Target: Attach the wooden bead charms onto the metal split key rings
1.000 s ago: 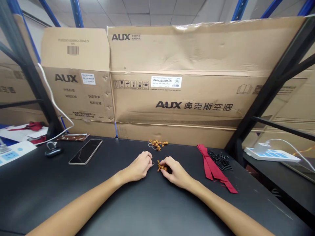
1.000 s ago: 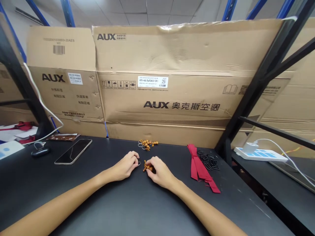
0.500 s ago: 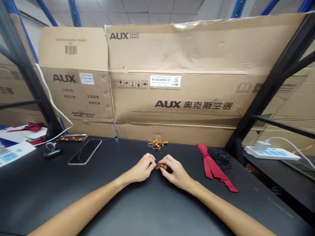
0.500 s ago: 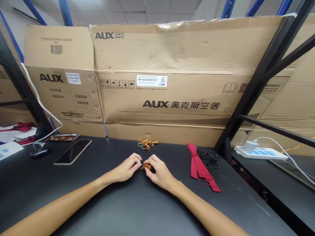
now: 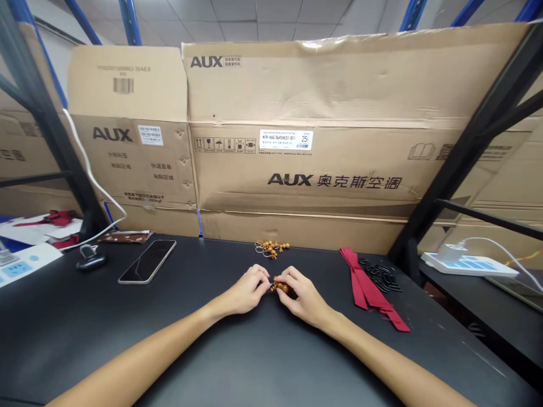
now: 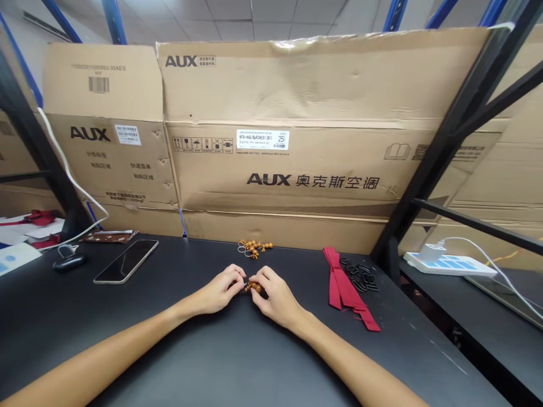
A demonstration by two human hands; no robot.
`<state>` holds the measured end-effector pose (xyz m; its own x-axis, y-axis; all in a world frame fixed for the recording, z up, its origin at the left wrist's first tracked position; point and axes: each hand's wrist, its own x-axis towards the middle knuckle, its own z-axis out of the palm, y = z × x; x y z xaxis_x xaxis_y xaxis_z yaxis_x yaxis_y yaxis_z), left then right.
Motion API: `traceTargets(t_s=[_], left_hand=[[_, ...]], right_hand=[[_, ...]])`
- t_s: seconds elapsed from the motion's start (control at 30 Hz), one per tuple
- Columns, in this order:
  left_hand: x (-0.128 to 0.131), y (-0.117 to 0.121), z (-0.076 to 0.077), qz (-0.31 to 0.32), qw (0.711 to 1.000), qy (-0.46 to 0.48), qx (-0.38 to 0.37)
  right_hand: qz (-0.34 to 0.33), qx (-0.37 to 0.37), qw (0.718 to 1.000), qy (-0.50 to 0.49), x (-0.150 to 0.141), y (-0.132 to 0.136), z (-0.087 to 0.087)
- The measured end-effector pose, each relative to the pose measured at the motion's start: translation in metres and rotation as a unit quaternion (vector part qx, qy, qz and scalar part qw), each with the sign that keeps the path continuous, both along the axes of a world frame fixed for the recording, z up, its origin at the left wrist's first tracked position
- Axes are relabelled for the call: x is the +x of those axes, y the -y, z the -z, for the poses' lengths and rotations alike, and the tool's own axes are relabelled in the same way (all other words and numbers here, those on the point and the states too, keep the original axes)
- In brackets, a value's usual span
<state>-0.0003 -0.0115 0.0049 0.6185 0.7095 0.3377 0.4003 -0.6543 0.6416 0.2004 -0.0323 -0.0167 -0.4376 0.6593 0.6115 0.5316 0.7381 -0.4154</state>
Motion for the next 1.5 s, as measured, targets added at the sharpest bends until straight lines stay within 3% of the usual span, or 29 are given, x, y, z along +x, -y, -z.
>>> traceTargets(t_s=[0.63, 1.27, 1.5], left_hand=[[-0.001, 0.005, -0.004, 0.027, 1.000, -0.007, 0.004], [0.002, 0.014, 0.001, 0.050, 0.993, -0.041, 0.103], [0.000, 0.013, -0.003, 0.060, 0.995, -0.026, 0.070]], right_hand=[[-0.001, -0.037, 0.999, -0.026, -0.001, 0.000, -0.003], [0.017, -0.009, 1.000, -0.013, -0.002, 0.000, 0.003], [0.010, -0.022, 1.000, 0.004, 0.002, -0.001, 0.002]])
